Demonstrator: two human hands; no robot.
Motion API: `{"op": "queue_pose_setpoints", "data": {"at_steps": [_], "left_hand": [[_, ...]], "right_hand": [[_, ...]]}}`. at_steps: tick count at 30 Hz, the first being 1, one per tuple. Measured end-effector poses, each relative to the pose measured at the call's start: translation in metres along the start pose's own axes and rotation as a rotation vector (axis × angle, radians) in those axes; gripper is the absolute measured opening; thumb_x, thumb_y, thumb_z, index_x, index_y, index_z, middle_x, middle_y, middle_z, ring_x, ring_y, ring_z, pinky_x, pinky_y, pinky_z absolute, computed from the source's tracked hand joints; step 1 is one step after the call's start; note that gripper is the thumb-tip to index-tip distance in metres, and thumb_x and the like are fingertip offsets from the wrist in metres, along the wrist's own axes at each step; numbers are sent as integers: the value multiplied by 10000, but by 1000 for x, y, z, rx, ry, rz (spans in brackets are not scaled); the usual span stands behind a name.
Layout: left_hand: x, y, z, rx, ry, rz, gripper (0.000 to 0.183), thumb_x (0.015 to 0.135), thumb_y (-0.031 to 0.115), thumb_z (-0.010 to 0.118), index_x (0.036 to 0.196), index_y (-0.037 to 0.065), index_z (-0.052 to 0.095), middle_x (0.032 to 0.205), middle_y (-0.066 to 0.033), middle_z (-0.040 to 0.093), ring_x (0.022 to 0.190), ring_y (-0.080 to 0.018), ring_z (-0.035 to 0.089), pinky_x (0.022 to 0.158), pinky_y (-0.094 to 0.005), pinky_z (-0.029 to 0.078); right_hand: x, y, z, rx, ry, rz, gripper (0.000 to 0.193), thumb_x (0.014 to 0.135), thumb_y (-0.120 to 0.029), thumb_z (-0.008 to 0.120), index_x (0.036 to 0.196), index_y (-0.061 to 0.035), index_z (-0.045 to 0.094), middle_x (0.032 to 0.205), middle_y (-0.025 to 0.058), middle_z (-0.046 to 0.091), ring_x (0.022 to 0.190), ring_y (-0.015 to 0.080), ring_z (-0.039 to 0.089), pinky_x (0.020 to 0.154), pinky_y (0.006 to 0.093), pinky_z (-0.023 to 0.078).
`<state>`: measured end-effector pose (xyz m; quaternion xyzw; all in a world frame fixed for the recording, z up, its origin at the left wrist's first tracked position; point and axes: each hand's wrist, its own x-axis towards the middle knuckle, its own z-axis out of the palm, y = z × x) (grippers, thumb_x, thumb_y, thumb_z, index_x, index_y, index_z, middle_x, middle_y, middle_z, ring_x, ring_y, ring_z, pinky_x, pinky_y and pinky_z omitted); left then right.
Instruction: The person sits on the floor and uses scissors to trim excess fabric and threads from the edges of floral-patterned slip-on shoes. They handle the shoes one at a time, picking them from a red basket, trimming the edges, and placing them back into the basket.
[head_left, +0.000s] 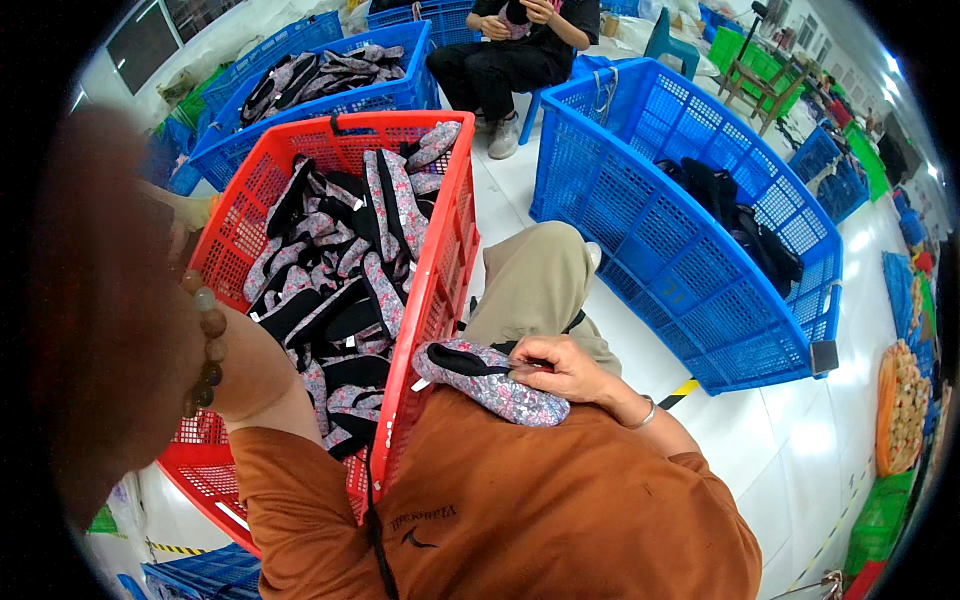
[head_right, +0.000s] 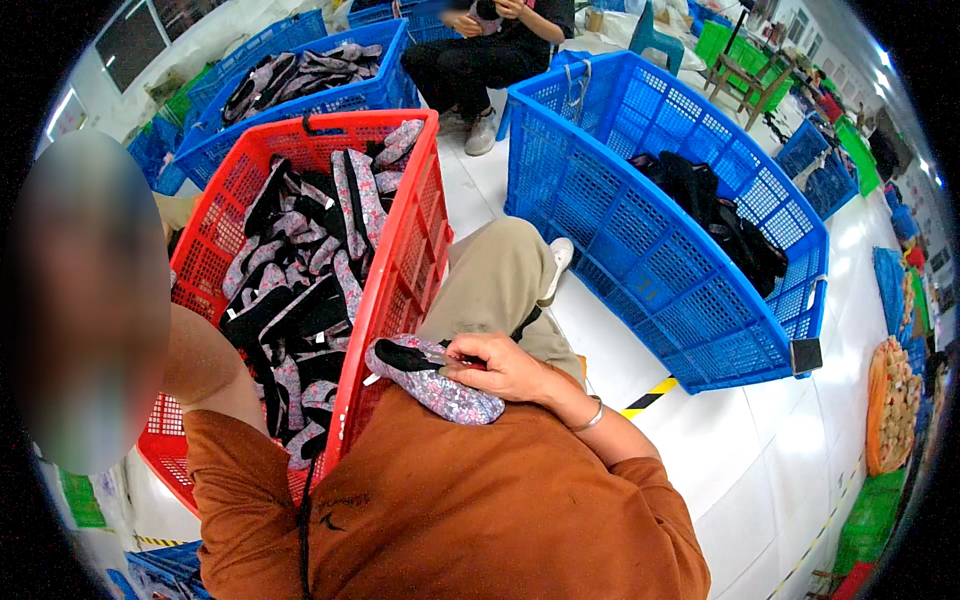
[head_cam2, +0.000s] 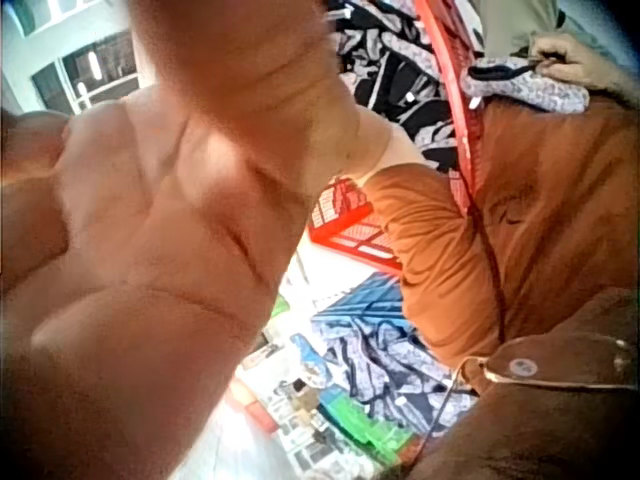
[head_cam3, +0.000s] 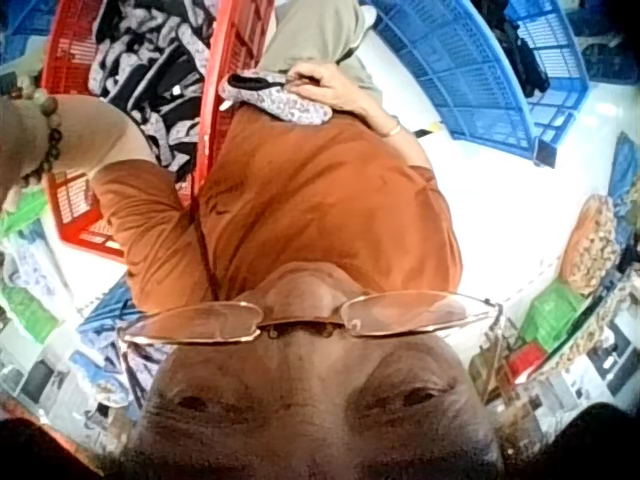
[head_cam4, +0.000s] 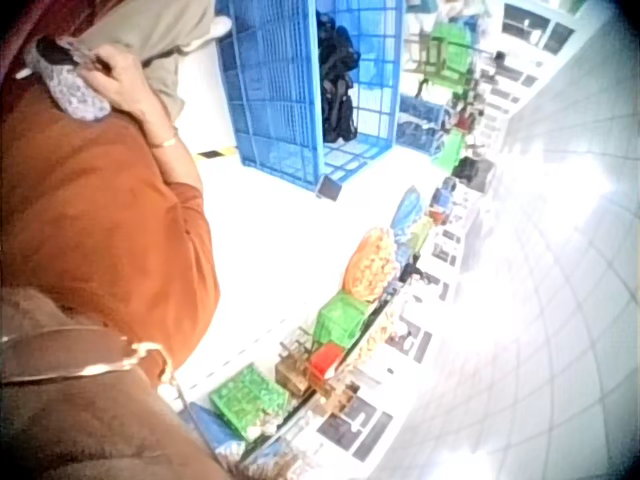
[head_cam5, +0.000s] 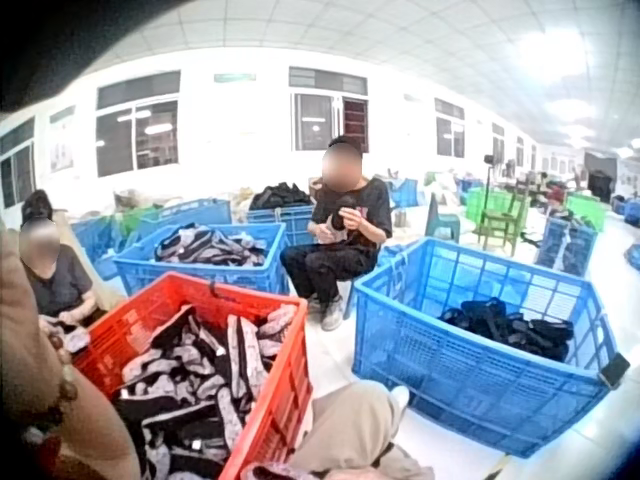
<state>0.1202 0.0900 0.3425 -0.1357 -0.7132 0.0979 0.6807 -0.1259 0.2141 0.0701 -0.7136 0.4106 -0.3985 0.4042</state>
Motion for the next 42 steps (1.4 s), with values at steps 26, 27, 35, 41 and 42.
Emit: {"op": "queue_pose_setpoints", "data": {"at_steps": [26,27,35,41,42], "left_hand": [[-216,76,55,-805,-932,-1123,312,749,163,720,981,-9,602,887,-100,597,852,-231,576,768,-319,443],[-221,76,57,-894,-886,-1141,285,765,165,709,964,-8,601,830,-85,588,790,-211,570,721,-310,443],[-237,75,69,-1155,-904,-1317,211,871,166,604,951,-29,607,844,-30,560,804,-103,514,725,-263,422],[-240,80,70,-1233,-886,-1483,210,878,151,603,971,-37,611,889,-35,577,839,-111,526,744,-258,427],[-242,82,70,-1234,-861,-1447,204,878,139,602,987,-34,609,884,-21,577,823,-97,519,732,-249,430]], "right_hand": [[28,-23,-8,-257,275,-357,174,726,48,603,880,-4,540,816,121,567,698,282,572,595,335,451],[25,-20,-9,-220,281,-314,179,729,49,603,893,4,548,825,122,571,714,279,577,606,336,454],[20,-51,-32,-376,-59,-203,207,703,70,625,892,-11,606,1069,88,545,752,204,621,616,276,470],[21,-34,-33,-353,66,-215,154,779,6,590,918,-45,547,1015,48,512,713,201,557,624,289,461],[20,-31,-33,-172,229,-159,119,807,-12,585,913,-41,541,987,35,509,700,171,535,614,281,448]]}}
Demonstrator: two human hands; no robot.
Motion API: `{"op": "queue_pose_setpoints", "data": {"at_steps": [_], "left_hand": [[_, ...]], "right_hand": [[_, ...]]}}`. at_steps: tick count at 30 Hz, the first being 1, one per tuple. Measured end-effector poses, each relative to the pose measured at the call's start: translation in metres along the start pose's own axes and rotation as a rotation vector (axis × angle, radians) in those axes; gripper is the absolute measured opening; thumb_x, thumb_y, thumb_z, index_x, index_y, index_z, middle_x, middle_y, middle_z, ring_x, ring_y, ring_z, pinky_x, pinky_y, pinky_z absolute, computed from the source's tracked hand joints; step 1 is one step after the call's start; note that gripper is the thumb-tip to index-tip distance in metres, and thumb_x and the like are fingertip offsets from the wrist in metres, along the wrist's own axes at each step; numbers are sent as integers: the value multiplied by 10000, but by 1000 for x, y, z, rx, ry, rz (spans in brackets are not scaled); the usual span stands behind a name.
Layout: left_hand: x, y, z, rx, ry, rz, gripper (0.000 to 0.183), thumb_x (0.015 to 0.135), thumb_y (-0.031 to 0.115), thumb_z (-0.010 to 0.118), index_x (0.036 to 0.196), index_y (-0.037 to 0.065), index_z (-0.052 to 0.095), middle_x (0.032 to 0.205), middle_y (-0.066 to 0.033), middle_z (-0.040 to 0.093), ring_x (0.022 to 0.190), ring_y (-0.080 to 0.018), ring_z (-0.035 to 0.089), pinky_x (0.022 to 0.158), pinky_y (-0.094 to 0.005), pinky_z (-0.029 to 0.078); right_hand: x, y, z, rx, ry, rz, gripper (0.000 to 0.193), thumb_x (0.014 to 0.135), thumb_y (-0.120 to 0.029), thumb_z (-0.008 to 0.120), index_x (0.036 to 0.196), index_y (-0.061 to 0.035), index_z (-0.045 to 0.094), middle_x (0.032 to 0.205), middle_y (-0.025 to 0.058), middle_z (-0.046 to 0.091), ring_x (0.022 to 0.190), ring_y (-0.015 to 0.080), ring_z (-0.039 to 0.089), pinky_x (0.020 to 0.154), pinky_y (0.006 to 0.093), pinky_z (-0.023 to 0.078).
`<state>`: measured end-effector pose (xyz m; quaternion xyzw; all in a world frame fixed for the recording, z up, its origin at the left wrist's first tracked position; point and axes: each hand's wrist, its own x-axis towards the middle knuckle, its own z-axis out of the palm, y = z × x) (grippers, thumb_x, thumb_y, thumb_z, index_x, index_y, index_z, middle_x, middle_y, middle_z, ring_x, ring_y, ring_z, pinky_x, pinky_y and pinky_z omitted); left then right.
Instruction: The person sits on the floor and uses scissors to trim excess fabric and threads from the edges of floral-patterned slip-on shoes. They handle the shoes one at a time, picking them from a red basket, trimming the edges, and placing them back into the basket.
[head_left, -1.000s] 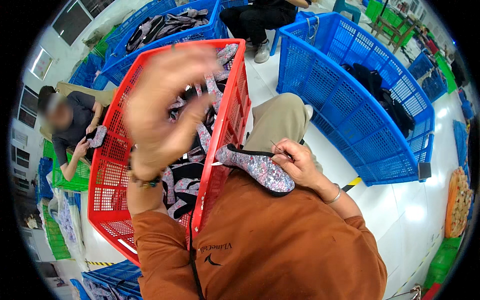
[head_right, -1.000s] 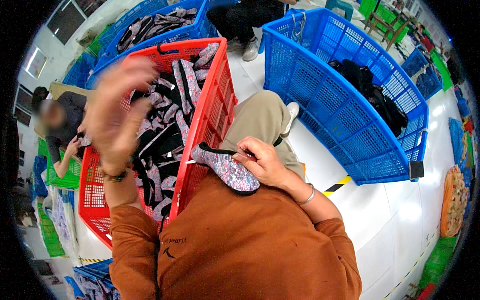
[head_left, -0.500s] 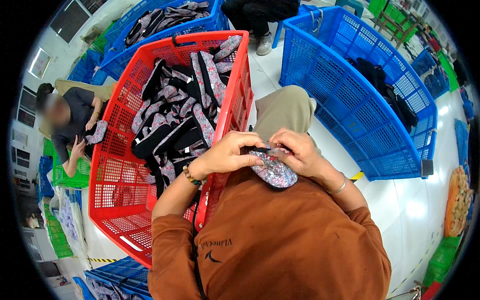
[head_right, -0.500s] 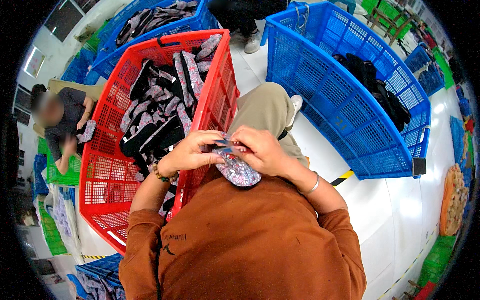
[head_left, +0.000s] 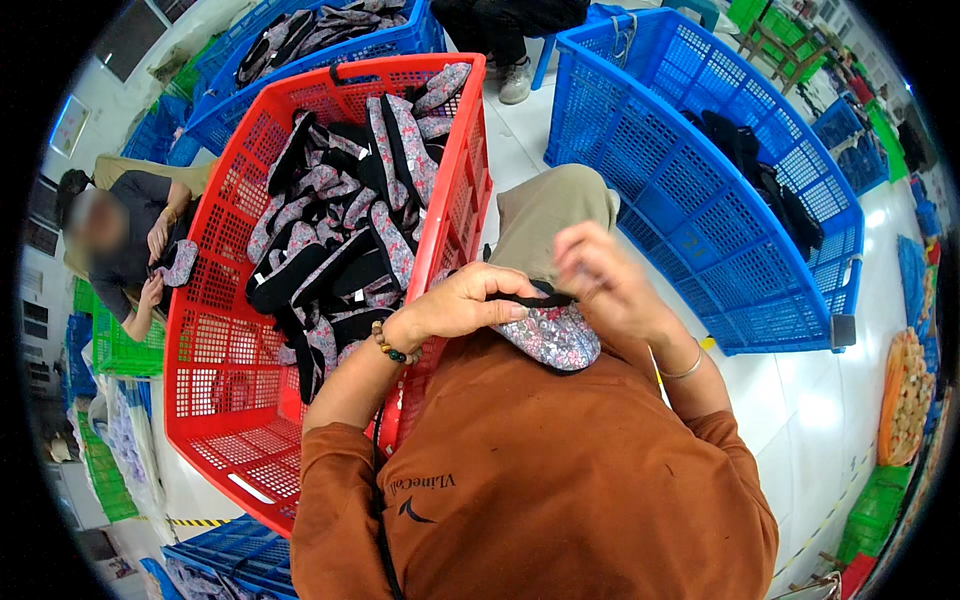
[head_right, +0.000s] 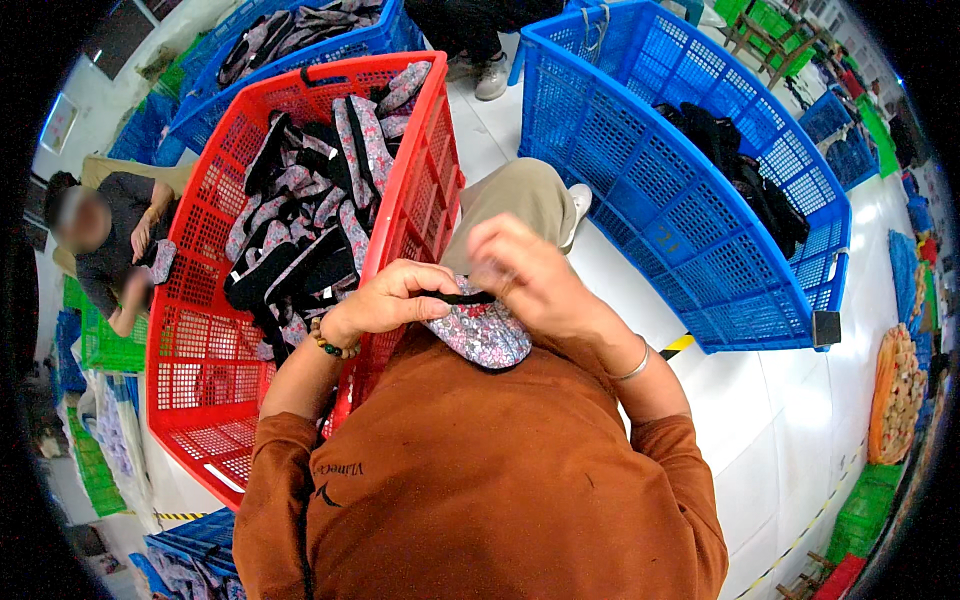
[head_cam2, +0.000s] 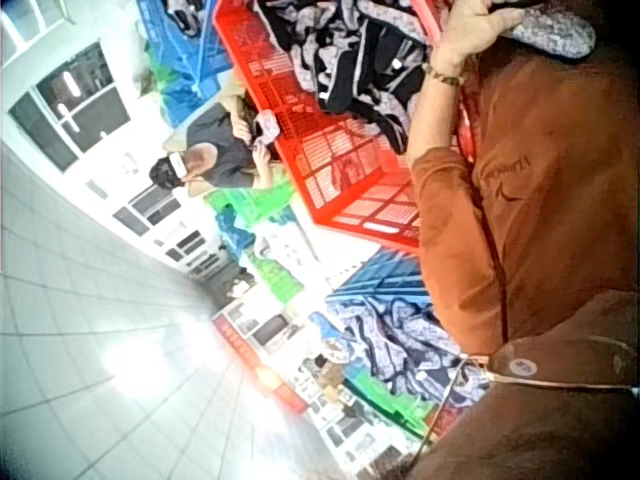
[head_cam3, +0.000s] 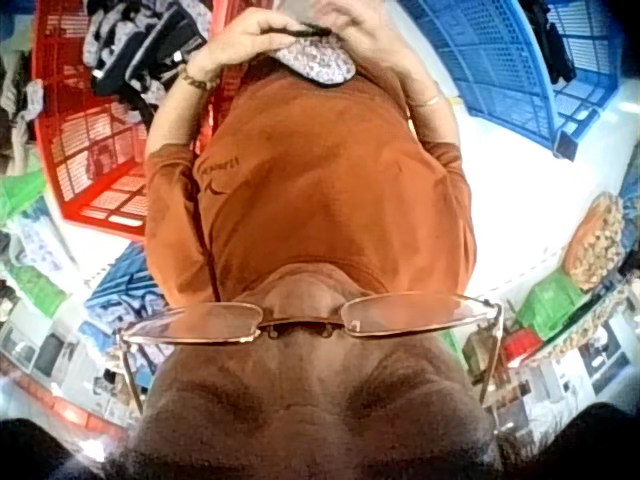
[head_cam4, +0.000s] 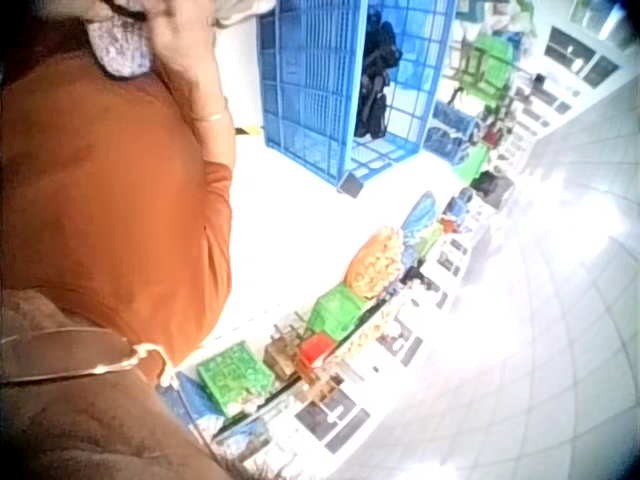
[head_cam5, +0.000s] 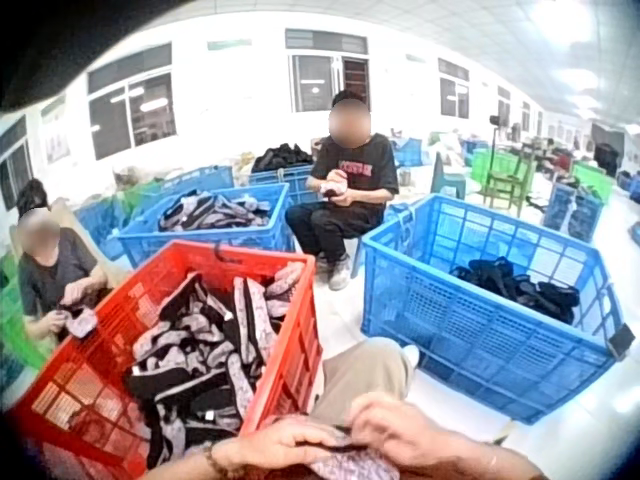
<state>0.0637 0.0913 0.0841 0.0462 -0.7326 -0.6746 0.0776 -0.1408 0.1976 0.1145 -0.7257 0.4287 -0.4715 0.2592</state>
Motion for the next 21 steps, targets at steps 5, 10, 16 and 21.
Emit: {"op": "queue_pose_setpoints", "data": {"at_steps": [5,10,16,21], "left_hand": [[-2,-5,-2,-12,-1,-14,225,865,111,615,1036,-36,608,901,-9,607,808,-69,526,731,-234,444],[2,4,9,57,55,37,237,808,107,683,977,-50,627,886,-33,643,806,-76,559,721,-246,455],[3,42,8,454,37,252,174,720,91,722,825,-9,627,699,-114,559,659,-234,546,614,-329,412],[-2,58,10,537,48,589,165,616,-47,605,762,31,611,846,-80,616,818,-299,588,734,-372,455]], "right_hand": [[-18,31,-18,19,449,367,103,878,-92,593,895,-17,526,797,1,493,642,96,445,557,269,390],[-29,47,-26,-555,548,202,193,807,-96,652,964,-13,575,755,52,550,644,130,500,574,269,410],[-45,39,0,282,124,578,367,900,-270,603,1100,37,574,882,23,597,799,80,525,692,245,447],[-41,44,22,1162,98,734,463,903,-294,589,1242,-41,402,996,68,607,425,13,240,365,167,178]]}}
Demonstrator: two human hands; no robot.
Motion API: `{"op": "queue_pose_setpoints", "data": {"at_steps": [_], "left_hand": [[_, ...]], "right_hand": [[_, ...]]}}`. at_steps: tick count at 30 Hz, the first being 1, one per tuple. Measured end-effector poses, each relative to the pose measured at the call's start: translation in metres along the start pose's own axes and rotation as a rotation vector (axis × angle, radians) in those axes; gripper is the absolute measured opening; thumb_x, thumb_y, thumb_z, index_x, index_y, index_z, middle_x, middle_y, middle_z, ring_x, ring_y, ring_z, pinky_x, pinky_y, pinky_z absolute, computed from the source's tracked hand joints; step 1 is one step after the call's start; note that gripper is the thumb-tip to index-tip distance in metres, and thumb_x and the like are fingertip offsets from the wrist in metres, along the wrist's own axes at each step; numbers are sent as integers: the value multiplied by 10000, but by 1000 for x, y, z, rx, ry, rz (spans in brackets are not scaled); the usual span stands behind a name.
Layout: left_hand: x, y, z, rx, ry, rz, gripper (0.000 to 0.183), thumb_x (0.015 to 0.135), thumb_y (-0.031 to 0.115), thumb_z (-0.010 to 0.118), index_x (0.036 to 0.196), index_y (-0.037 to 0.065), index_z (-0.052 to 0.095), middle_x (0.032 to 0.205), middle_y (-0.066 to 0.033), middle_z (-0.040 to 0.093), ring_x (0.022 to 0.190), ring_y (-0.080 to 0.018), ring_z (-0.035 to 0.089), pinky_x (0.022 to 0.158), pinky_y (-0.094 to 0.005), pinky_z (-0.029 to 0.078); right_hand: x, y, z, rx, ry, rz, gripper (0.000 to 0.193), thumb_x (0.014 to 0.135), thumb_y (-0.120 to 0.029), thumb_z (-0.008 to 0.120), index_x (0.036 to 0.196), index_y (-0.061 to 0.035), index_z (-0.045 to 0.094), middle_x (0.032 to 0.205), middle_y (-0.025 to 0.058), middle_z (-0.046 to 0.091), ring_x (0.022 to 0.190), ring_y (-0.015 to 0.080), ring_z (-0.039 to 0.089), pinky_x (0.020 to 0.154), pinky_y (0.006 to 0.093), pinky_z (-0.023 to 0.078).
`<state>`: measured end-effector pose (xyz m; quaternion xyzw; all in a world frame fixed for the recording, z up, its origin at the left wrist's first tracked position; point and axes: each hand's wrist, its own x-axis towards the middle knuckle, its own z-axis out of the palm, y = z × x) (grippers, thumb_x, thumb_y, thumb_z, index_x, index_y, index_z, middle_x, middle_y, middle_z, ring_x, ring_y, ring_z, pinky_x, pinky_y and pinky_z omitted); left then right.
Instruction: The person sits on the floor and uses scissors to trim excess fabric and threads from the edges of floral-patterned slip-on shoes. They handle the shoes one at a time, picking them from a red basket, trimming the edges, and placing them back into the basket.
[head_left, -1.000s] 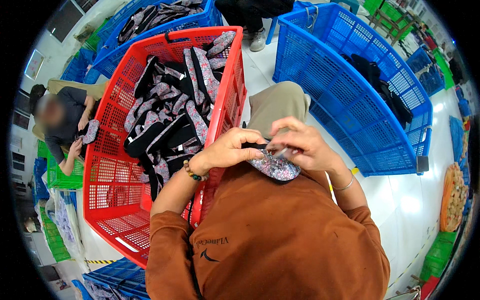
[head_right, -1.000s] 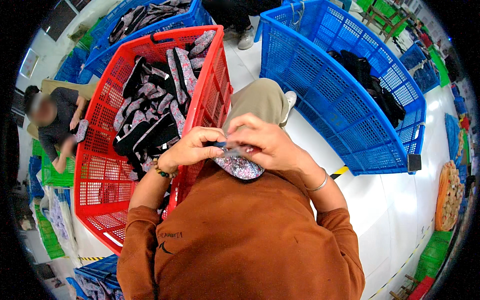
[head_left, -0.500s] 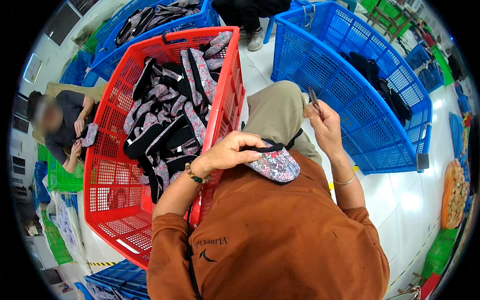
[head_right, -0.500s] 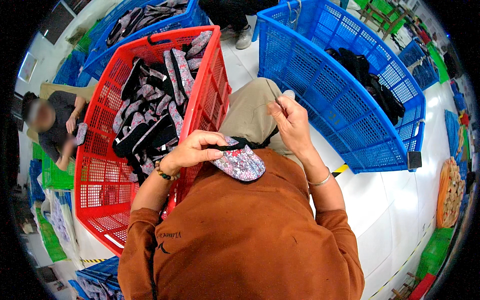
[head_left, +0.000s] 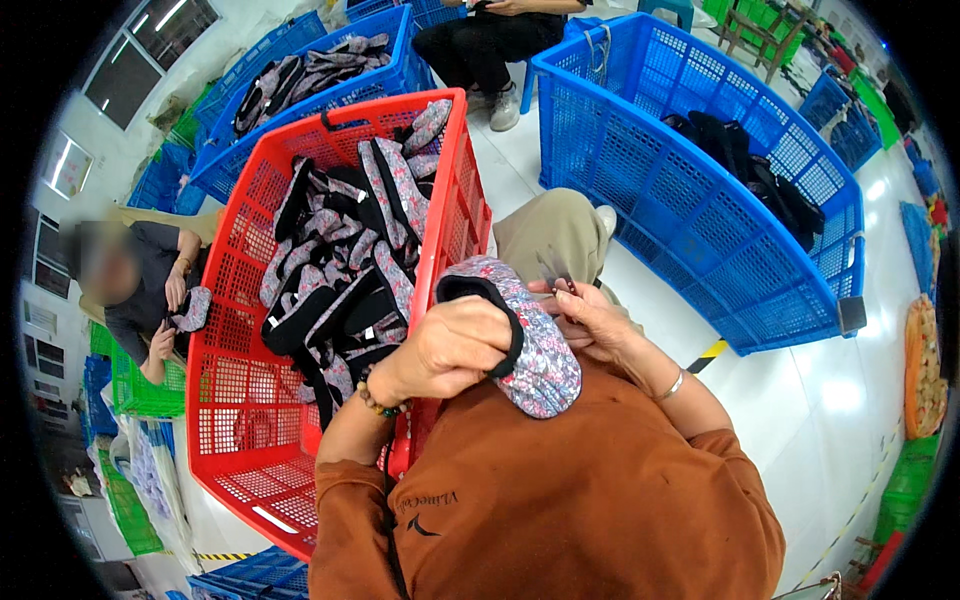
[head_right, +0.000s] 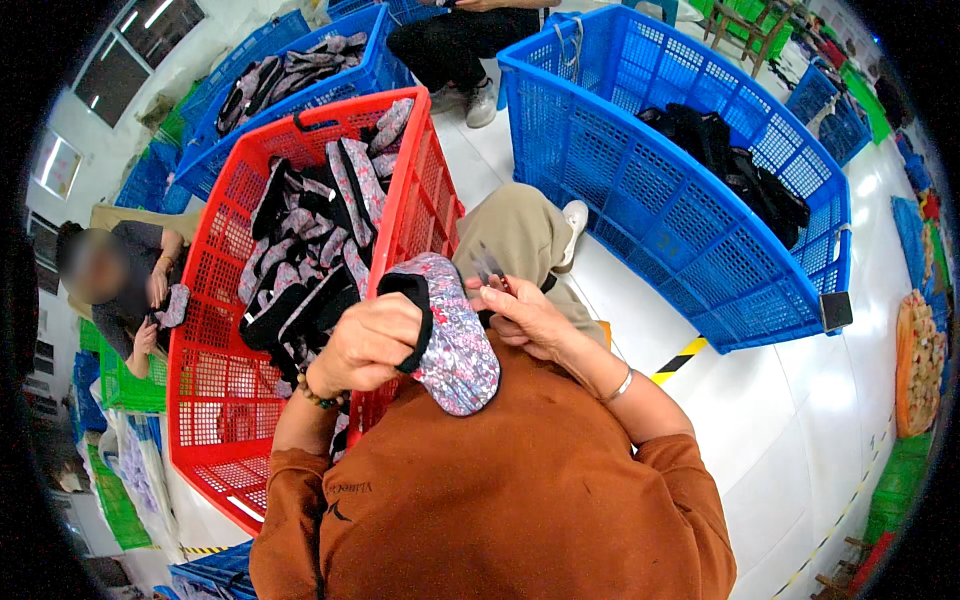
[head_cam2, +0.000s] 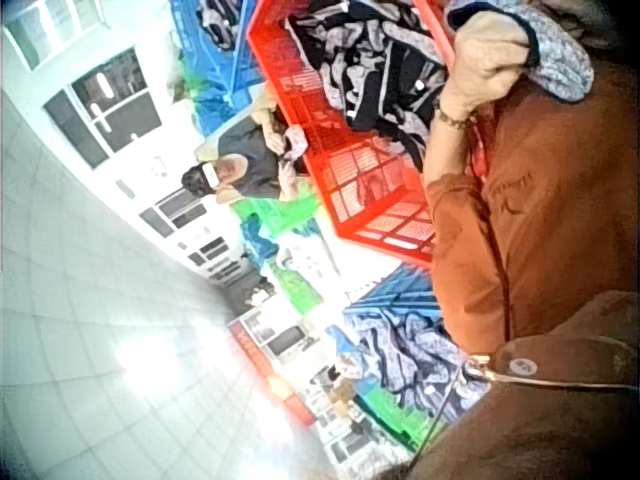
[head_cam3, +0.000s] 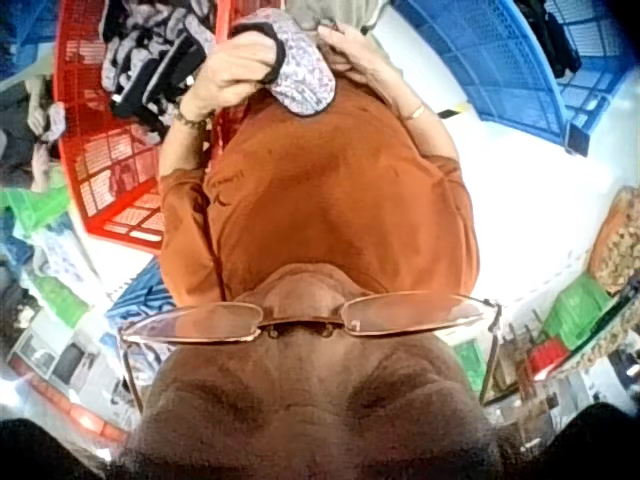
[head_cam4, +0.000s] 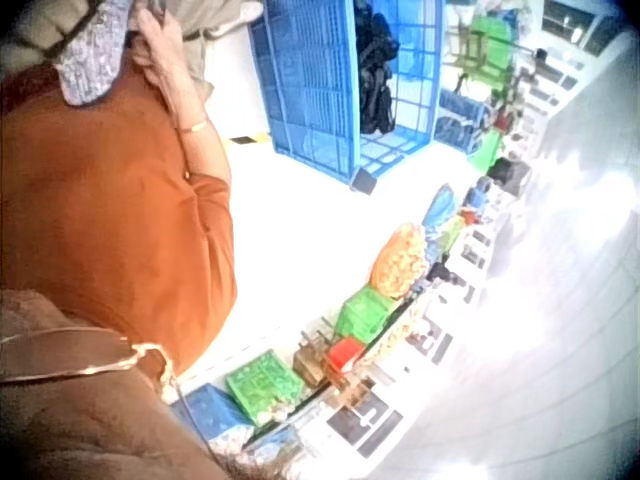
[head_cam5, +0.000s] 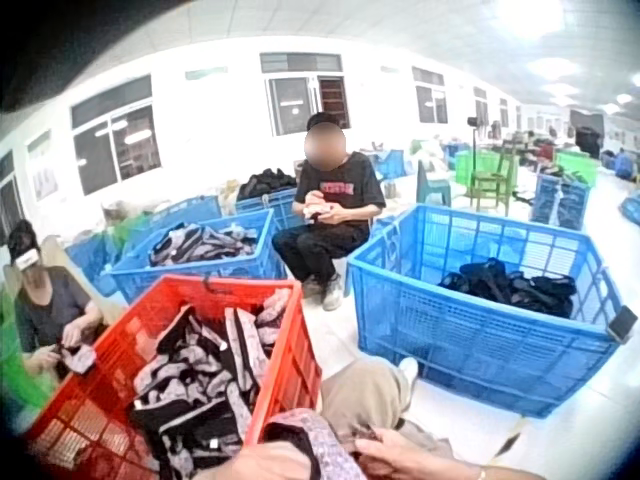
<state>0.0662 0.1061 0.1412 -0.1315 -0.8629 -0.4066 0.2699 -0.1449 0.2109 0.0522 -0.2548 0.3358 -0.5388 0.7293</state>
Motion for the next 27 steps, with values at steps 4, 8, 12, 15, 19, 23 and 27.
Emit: {"op": "queue_pose_setpoints", "data": {"at_steps": [4,8,12,15,19,23,27], "left_hand": [[-7,-6,15,55,71,57,143,591,-64,588,696,30,563,835,-78,590,821,-304,569,771,-412,435],[-5,-10,24,49,28,20,140,554,-55,576,627,36,500,773,-77,538,792,-308,536,770,-415,431],[-6,-17,25,130,17,53,156,522,-32,578,606,41,469,782,-83,520,804,-314,525,782,-421,429],[-13,-23,23,113,-62,7,160,507,-33,566,613,40,471,835,-92,542,902,-342,531,827,-451,417],[-18,-35,10,227,-146,-139,367,519,-61,534,846,66,644,1028,-140,603,1108,-361,497,909,-451,397],[-36,-45,-7,-171,21,-495,481,621,-71,502,1085,21,590,1241,-146,530,1216,-261,456,1000,-372,347],[-35,-64,12,-723,425,-712,529,793,-6,653,1247,1,380,1172,-96,518,1064,-150,536,879,-283,450]], "right_hand": [[16,3,1,287,-66,31,224,893,-312,604,950,-114,517,735,-35,524,432,-2,267,361,149,168],[35,19,-13,410,-29,-33,201,871,-335,629,811,-165,541,676,-60,499,461,9,339,389,160,245],[55,13,-3,512,88,19,235,832,-334,671,937,-137,601,805,1,621,629,87,555,581,243,478],[59,-2,15,585,23,47,451,814,-318,684,1153,-53,550,1094,86,633,891,174,640,823,350,531],[73,-19,10,211,33,-156,490,787,-188,687,1198,-36,469,1016,64,606,861,154,616,795,332,531],[74,-28,20,37,75,-379,529,754,-159,707,1198,-19,454,1061,69,580,936,150,578,841,315,489],[82,-4,22,-183,126,-564,689,711,-104,750,1278,-15,367,1118,70,536,1014,148,526,915,316,427]]}}
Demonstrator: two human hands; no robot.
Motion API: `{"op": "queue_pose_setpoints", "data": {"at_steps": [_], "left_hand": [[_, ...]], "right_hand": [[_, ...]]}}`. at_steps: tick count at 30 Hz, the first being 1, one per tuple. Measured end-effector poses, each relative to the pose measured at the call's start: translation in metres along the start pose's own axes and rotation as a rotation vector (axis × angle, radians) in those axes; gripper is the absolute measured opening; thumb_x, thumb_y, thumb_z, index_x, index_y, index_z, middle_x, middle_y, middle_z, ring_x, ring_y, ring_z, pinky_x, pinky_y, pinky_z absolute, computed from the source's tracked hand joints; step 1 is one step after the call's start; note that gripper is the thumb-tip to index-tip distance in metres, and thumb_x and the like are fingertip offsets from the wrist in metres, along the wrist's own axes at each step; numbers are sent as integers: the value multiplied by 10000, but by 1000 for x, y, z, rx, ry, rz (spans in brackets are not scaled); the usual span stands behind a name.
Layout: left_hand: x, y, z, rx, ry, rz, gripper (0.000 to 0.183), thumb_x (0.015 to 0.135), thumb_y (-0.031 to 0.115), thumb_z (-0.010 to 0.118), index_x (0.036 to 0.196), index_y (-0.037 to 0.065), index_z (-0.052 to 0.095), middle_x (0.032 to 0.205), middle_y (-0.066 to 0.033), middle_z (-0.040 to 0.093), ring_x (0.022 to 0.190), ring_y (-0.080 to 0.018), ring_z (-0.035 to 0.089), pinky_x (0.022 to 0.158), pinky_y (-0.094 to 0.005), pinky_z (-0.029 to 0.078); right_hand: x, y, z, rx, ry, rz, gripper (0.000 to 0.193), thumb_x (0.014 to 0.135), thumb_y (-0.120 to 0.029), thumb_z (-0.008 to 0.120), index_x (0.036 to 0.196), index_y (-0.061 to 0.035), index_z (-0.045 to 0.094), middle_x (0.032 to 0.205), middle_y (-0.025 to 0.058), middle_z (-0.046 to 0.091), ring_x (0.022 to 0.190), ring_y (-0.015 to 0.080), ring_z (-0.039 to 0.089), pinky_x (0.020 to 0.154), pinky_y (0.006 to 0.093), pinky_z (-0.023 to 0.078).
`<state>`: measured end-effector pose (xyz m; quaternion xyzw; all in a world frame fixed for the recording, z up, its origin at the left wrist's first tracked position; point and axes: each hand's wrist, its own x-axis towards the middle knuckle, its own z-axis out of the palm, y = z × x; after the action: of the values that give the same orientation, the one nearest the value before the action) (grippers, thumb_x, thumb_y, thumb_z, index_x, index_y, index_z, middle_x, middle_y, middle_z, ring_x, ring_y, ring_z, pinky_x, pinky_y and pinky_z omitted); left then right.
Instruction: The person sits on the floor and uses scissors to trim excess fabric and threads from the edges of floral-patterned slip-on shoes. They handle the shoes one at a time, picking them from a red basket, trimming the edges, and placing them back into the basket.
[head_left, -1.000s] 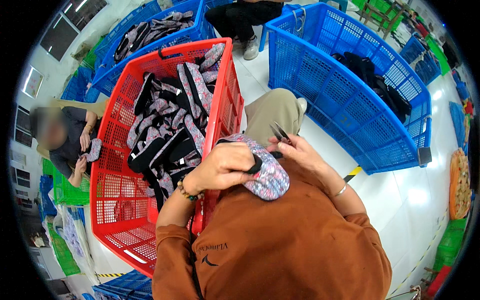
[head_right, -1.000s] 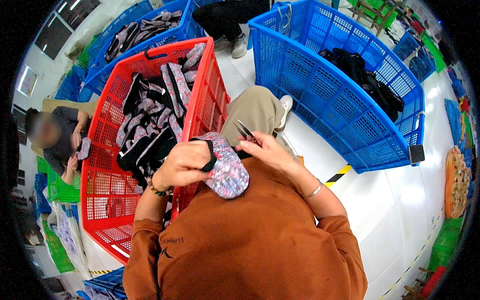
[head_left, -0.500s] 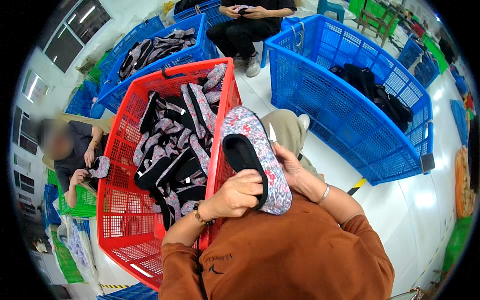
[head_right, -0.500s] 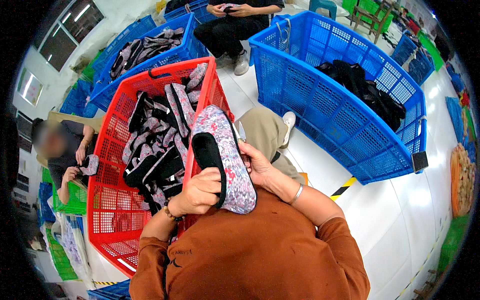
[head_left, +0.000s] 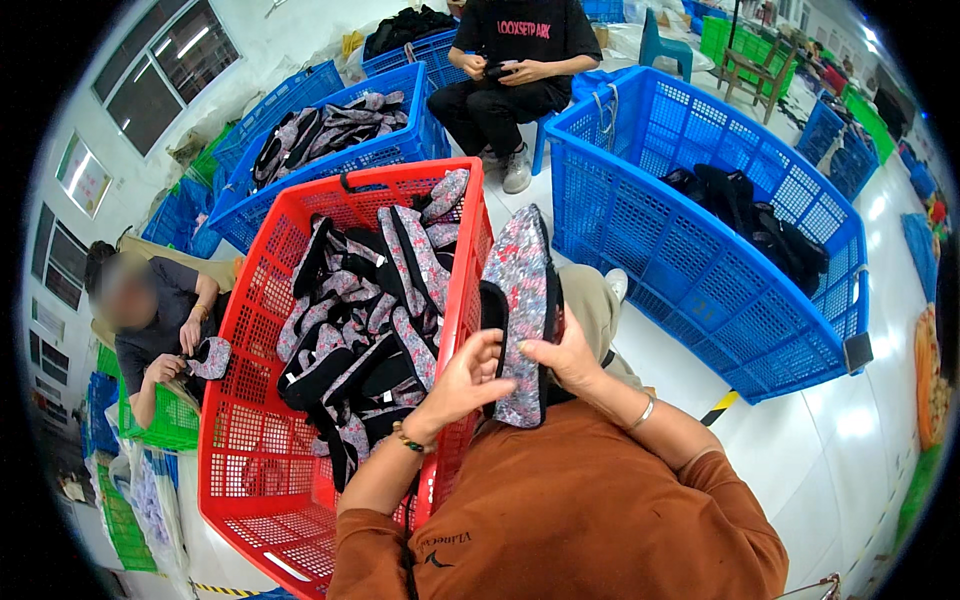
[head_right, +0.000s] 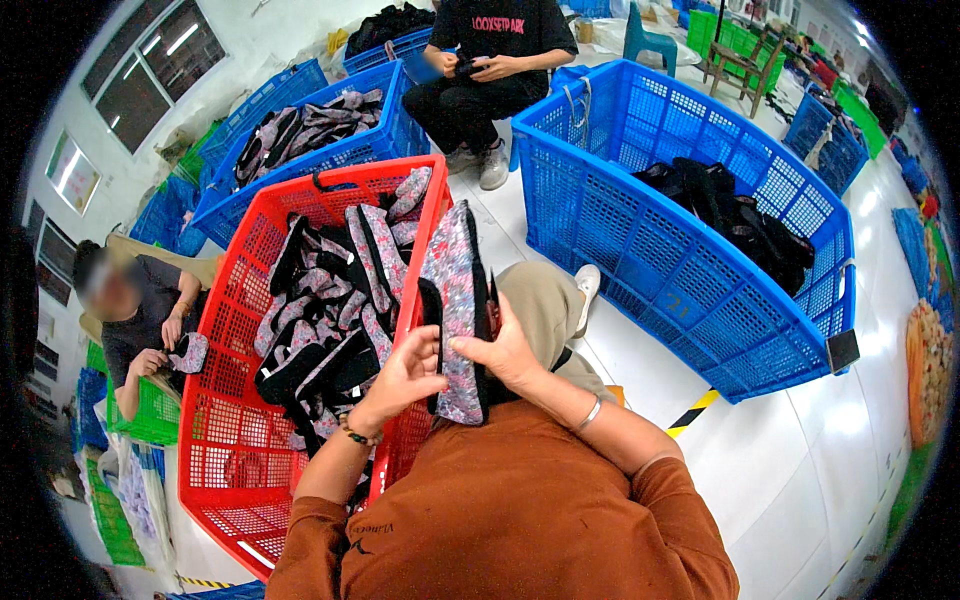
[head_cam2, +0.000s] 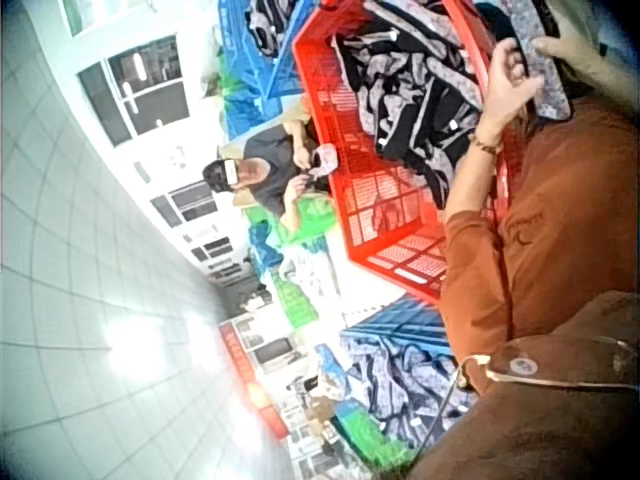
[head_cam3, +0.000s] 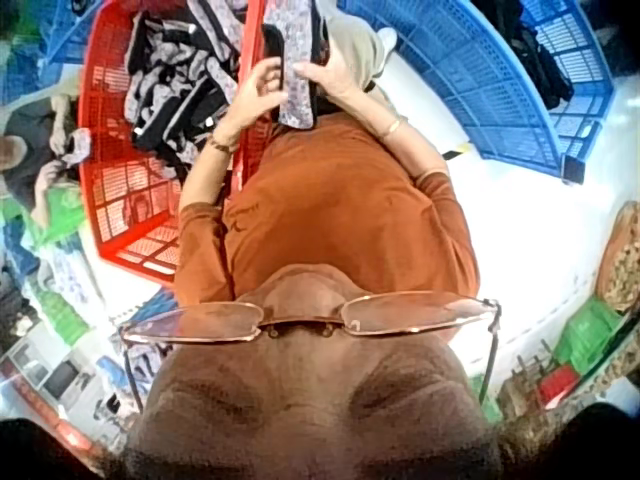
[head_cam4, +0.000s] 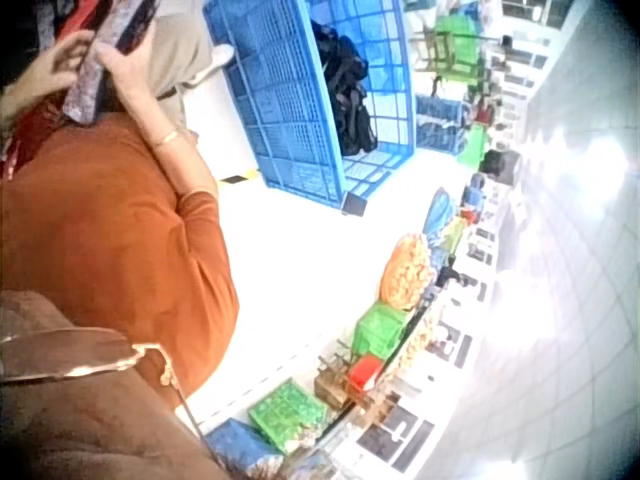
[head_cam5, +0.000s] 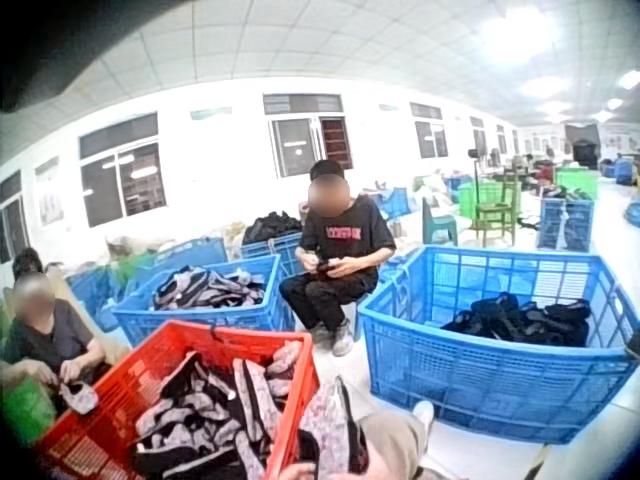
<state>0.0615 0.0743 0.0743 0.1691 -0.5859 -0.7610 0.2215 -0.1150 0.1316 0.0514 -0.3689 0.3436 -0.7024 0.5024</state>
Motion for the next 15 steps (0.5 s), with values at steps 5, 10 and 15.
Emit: {"op": "queue_pose_setpoints", "data": {"at_steps": [5,10,15], "left_hand": [[12,6,17,25,175,136,297,781,-29,656,1054,1,543,979,-36,625,902,-88,586,794,-237,478],[-2,20,24,167,153,153,217,779,-19,664,986,-3,600,922,-20,648,794,-65,588,735,-218,473],[-12,21,28,425,165,169,153,780,0,655,927,-9,613,840,-2,623,741,-63,547,671,-220,445]], "right_hand": [[-11,-7,12,-94,14,-47,694,732,-104,745,1297,-6,354,1123,73,526,1012,142,520,896,300,424],[-18,-31,-5,-233,134,-161,447,744,-98,742,1109,-18,496,932,4,558,651,16,464,579,177,394],[-17,-61,-2,-546,214,-313,277,743,-128,761,895,-27,553,715,-35,490,536,4,335,476,182,279]]}}
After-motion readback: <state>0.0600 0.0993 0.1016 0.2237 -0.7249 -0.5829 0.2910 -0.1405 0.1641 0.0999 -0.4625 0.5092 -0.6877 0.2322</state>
